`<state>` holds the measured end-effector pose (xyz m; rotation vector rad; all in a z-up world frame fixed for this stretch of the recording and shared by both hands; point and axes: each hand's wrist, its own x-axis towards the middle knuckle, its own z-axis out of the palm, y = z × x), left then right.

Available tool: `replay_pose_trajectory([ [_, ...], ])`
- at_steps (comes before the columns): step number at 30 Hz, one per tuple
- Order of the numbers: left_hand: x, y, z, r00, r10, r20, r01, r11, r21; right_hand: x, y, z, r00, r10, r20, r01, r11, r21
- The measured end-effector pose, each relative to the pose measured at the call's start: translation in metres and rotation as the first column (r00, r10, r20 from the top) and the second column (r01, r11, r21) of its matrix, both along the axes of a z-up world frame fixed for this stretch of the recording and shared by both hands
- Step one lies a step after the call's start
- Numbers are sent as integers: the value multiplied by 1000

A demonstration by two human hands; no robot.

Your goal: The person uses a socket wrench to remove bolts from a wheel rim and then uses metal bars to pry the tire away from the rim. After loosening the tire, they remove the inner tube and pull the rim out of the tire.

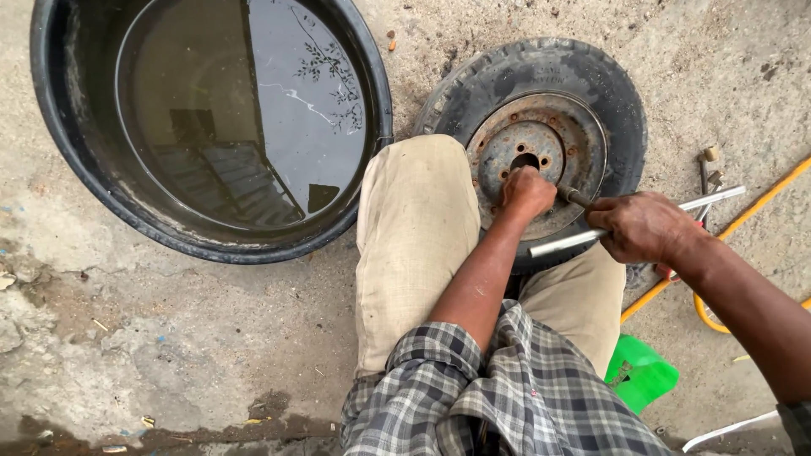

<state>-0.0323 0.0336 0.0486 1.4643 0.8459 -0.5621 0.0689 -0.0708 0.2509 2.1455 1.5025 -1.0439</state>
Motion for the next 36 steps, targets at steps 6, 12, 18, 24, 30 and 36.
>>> replay_pose_trajectory([
  [6, 4, -21, -14, 1000, 1, 8, -1, 1000, -2, -3, -35, -33, 967, -218, 131, 200, 970, 139],
  [12, 17, -31, -8, 999, 27, 44, -27, 1000, 9, -31, -31, -56, -535, -572, -622, 775, -626, -92],
  [18, 42, -32, -36, 997, 9, 73, -12, 999, 31, -41, -14, -41, -626, -287, -725, 602, -769, -215],
  [24, 43, -13, -20, 999, -45, 13, 45, 999, -5, -66, -26, -43, -191, -791, -582, 910, -365, 197],
  [30, 48, -18, -1, 994, -107, -15, 107, 994, -24, -50, -31, -33, -76, -764, -641, 919, -303, 253],
  [36, 35, -21, -9, 992, -100, -81, 98, 995, -20, -57, -1, 41, 382, -919, 102, 886, 395, 241],
])
